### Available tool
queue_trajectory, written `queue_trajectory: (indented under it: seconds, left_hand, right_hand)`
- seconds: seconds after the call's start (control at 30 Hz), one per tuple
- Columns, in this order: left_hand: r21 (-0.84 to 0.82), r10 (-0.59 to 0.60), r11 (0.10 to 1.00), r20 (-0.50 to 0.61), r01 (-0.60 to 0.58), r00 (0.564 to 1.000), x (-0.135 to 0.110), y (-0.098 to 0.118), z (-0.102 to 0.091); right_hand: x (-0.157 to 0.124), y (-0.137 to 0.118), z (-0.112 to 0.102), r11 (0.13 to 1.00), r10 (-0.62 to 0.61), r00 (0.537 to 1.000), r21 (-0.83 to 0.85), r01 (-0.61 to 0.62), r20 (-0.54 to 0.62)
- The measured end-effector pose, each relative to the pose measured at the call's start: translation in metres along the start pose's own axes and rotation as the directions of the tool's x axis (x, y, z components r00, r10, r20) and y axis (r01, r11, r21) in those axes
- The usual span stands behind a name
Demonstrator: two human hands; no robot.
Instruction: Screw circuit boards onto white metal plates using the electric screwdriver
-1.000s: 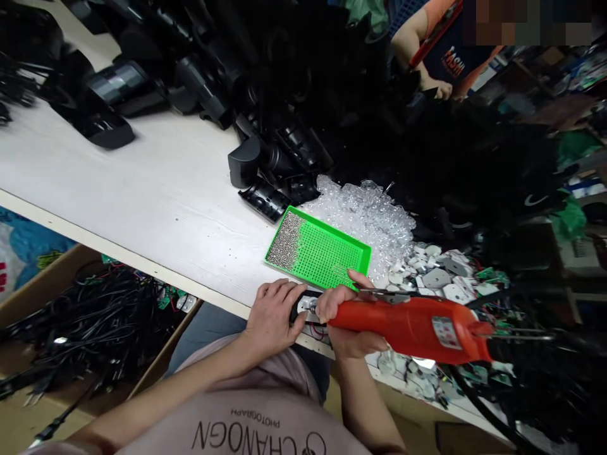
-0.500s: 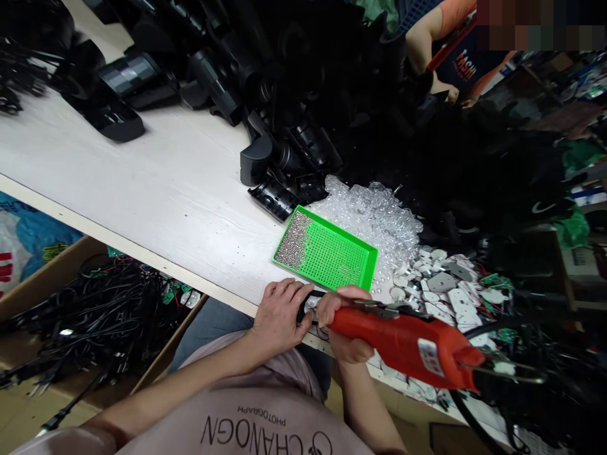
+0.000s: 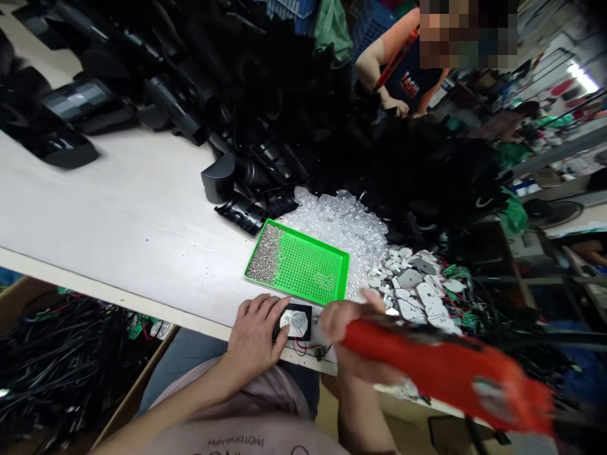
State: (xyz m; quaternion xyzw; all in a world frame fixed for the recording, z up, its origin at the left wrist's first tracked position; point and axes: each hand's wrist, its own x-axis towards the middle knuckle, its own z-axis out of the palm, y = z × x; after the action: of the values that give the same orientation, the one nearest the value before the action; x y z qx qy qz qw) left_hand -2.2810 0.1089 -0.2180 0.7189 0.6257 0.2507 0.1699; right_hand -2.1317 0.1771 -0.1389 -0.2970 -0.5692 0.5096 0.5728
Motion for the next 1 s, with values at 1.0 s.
queue_trajectory:
  seconds: [1.0]
  left_hand:
    - [0.139, 0.061, 0.989, -0.031, -0.056, 0.998, 0.005, 0.0, 0.004]
  right_hand:
    - [0.08, 0.036, -0.061, 0.993, -0.112, 0.96, -0.064, 0.099, -0.257]
